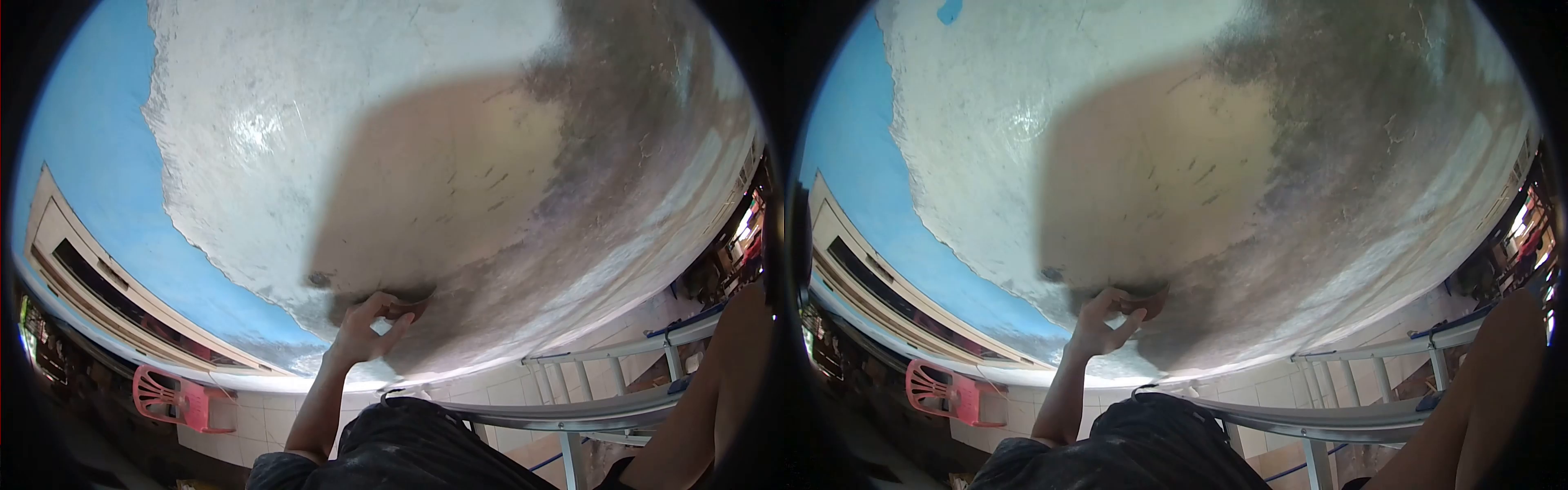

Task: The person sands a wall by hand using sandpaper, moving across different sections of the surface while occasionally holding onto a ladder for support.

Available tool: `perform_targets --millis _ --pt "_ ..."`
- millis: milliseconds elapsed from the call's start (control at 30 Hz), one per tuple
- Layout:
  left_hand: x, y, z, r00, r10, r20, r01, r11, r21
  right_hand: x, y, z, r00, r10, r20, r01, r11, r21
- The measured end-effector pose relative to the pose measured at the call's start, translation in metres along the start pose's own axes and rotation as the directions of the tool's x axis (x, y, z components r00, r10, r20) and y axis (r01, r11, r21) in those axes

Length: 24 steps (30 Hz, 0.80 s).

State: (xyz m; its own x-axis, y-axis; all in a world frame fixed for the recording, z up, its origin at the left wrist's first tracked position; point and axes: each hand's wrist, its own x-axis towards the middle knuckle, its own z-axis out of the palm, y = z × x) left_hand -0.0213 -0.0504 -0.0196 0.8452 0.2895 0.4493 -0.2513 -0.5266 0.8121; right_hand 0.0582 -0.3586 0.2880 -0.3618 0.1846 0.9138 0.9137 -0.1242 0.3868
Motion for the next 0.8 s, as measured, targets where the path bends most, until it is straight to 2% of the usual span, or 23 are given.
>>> perform_targets --millis 100,233,433,633,667,733,800 --pt "0.0 0.004 -0.003 1.0 -0.024 0.014 0.024 1.0 0.007 -0.003 0.0 0.002 1.0 0.002 -0.012 -0.002 1.0 0.009" --pt "0.0 -0.001 0.0 0.998 0.051 -0.024 -0.05 0.999 0.009 -0.006 0.001 0.004 1.0 0.011 -0.013 -0.011 1.0 0.013" --pt "0.0 0.0 0.001 0.997 0.07 -0.03 -0.069 0.997 0.025 -0.004 0.002 0.006 1.0 0.006 -0.02 -0.006 1.0 0.016" --pt "-0.003 0.003 0.002 0.999 -0.033 -0.027 0.033 0.999 -0.007 -0.005 -0.005 0.003 0.998 -0.006 -0.057 0.008 1.0 0.021" --pt "-0.002 -0.001 0.002 0.998 0.048 -0.052 -0.044 0.996 0.076 -0.008 -0.006 0.003 0.998 -0.014 -0.065 0.016 1.0 0.021" --pt "-0.004 -0.008 0.002 0.994 0.085 -0.064 -0.076 0.988 0.134 -0.01 -0.01 0.003 0.996 -0.035 -0.087 0.036 0.999 0.019" --pt "-0.005 -0.007 0.003 0.999 0.012 -0.034 -0.008 0.994 0.112 -0.011 -0.011 0.004 0.992 -0.053 -0.112 0.055 0.998 0.016"
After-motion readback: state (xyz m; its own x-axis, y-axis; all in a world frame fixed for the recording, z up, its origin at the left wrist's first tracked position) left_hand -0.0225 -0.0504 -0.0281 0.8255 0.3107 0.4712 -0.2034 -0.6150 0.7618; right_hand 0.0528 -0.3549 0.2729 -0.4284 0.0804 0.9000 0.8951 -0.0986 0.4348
